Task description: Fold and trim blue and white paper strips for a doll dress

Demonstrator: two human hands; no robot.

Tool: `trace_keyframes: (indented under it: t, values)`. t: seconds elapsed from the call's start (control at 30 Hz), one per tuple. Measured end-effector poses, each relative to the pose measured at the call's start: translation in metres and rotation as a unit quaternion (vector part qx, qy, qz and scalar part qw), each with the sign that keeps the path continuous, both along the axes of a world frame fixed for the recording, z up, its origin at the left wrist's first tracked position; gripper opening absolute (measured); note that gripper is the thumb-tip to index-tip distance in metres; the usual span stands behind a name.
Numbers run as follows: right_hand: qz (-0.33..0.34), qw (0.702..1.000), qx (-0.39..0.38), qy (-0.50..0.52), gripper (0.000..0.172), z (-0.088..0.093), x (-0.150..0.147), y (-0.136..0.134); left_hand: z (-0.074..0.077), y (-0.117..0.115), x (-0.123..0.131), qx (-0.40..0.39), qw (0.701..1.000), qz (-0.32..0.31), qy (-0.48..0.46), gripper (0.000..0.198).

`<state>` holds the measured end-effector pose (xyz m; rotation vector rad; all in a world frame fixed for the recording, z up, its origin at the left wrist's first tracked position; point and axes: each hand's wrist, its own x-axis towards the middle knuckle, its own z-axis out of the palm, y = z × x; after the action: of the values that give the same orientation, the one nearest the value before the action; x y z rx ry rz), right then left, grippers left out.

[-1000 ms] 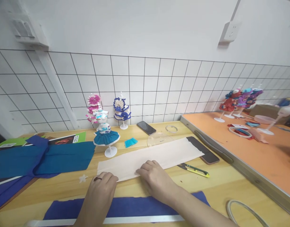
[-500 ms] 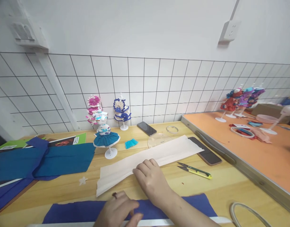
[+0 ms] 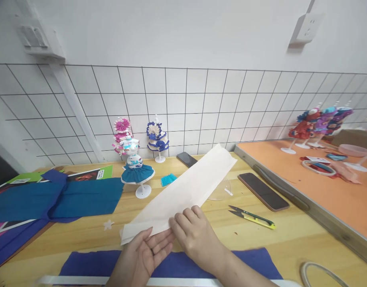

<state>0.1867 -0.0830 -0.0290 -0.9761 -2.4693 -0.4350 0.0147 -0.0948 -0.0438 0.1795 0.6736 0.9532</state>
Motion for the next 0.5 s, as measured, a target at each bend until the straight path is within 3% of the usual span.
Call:
trace_keyframes:
  t: [0.13, 0.27, 0.37, 0.5]
  values:
    - [-0.015, 0.998, -0.037, 0.042, 0.03, -0.003, 0.002, 0.003, -0.003, -0.001, 0.003, 0.001, 0.999, 0.037, 0.024, 0.021]
    - [-0.01, 0.993, -0.063, 0.102, 0.023, -0.006, 0.002, 0.002, -0.006, -0.004, 0.003, 0.082, 0.991, 0.047, 0.094, 0.012]
    - [-0.002, 0.989, -0.074, 0.126, 0.022, -0.006, 0.001, 0.0, -0.011, -0.004, 0.006, 0.138, 0.972, 0.071, 0.179, 0.021]
    - [0.014, 0.986, -0.064, 0.15, 0.031, -0.004, 0.001, -0.002, -0.013, -0.006, 0.011, 0.149, 0.948, 0.115, 0.258, 0.036]
